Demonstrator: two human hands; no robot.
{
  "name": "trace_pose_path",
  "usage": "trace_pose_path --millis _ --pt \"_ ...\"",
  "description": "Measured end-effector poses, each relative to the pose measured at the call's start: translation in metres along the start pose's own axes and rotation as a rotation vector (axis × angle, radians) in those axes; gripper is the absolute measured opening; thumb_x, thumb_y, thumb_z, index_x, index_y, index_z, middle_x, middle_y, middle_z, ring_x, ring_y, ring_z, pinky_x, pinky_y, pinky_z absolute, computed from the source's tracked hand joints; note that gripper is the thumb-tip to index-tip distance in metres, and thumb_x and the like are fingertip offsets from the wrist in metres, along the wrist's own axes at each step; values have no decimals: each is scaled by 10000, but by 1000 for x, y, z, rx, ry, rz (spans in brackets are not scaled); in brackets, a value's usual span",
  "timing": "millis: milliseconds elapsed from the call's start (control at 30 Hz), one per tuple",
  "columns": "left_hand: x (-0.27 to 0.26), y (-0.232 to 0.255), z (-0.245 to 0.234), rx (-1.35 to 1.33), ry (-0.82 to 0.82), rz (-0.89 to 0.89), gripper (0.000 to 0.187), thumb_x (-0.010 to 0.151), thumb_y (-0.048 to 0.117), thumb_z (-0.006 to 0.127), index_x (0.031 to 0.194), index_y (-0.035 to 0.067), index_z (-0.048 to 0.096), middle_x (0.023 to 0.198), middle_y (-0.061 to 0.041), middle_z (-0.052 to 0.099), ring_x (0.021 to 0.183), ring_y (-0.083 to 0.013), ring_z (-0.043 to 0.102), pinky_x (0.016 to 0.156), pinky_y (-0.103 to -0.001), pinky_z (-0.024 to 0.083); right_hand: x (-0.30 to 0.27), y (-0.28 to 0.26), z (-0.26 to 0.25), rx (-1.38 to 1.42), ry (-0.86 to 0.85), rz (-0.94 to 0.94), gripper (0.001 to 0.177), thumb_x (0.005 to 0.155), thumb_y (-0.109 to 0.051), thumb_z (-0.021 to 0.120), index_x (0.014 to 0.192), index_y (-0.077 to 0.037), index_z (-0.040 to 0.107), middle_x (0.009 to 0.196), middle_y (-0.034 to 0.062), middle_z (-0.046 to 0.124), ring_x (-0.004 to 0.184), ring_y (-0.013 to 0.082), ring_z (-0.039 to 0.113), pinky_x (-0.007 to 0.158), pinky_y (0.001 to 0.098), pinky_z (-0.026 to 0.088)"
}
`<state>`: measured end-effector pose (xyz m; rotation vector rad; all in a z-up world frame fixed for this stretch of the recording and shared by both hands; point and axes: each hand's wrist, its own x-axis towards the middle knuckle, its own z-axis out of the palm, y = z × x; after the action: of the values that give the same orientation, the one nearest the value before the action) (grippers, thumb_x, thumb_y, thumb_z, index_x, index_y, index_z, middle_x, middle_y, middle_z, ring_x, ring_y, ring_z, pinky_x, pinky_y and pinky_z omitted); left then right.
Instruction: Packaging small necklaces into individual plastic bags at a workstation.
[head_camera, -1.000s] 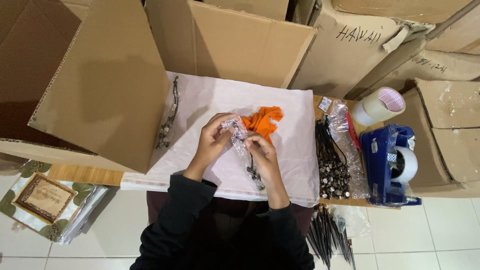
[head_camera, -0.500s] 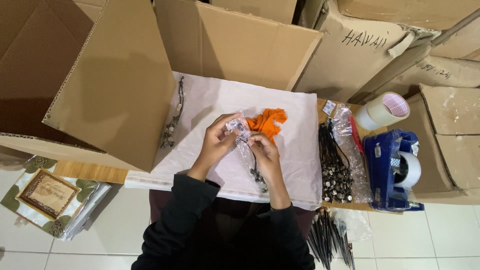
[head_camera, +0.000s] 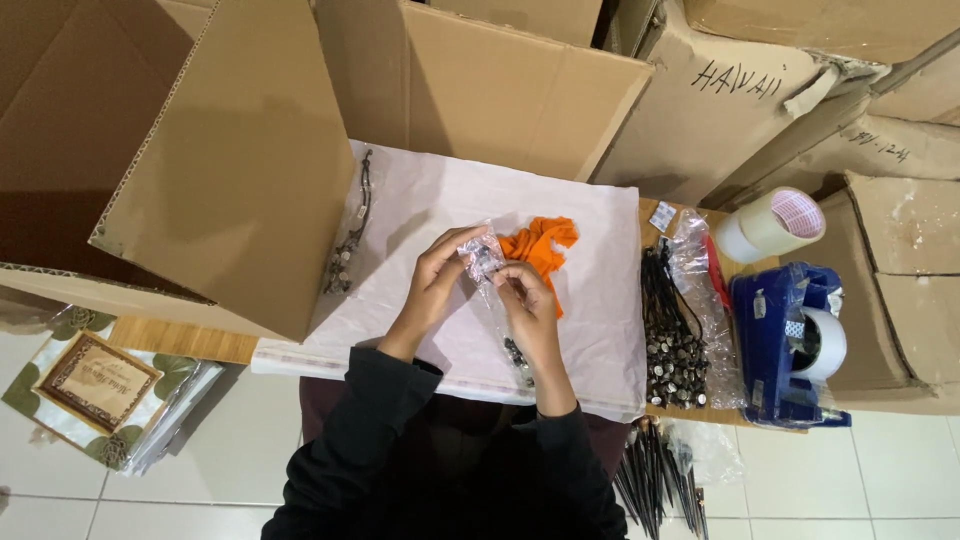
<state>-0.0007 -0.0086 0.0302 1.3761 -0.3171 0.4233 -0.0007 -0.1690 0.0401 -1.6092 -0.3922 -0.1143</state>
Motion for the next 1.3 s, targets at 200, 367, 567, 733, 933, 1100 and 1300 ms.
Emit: trace_pose_path --millis 200,367,567,733,933,1100,1300 --pt "-1 -2 -1 48 -19 10 431 951 -21 496 1360 -14 632 1328 -202 622 1337 -323 512 1128 -464 362 1 -5 0 -30 5 18 48 936 32 638 937 8 679 900 127 627 897 201 591 829 343 503" --pt "0 2 1 51 -11 -2 434 940 -38 506 1354 -16 635 1322 -201 622 1327 -331 527 1128 -464 367 2 -7 -1 -71 6 10 56 935 25 645 925 -5 690 883 106 636 838 183 575 784 317 497" --pt "-1 5 2 82 -7 -1 443 926 -62 519 1352 -15 634 1318 -211 625 1317 -345 541 1117 -475 382 3 -5 1 -146 20 -13 65 923 18 666 909 -32 705 867 83 652 803 166 582 736 299 486" --pt "-2 6 1 98 -7 1 442 925 -67 518 1344 -4 643 1316 -198 632 1315 -336 549 1113 -466 394 4 -12 4 -183 48 -15 86 906 20 651 875 -40 705 860 77 664 768 164 576 708 290 488" --pt "-1 7 0 116 -25 18 441 923 -58 521 1344 -3 637 1314 -217 630 1311 -364 552 1100 -487 405 5 -11 6 -246 71 -46 86 884 3 679 841 -59 720 826 71 676 726 183 604 666 301 493" --pt "-3 13 5 99 4 52 460 878 -90 642 1330 -7 644 1288 -203 644 1257 -314 593 1031 -433 491 6 -10 10 -284 138 -37 77 843 3 728 785 -43 705 729 74 657 662 158 592 631 290 487" --pt "-4 2 8 91 49 80 477 844 -124 677 1308 -11 661 1242 -196 664 1196 -290 635 959 -382 555 5 -13 14 -250 228 -16 95 787 16 781 755 -55 726 659 82 669 644 100 593 613 271 495"
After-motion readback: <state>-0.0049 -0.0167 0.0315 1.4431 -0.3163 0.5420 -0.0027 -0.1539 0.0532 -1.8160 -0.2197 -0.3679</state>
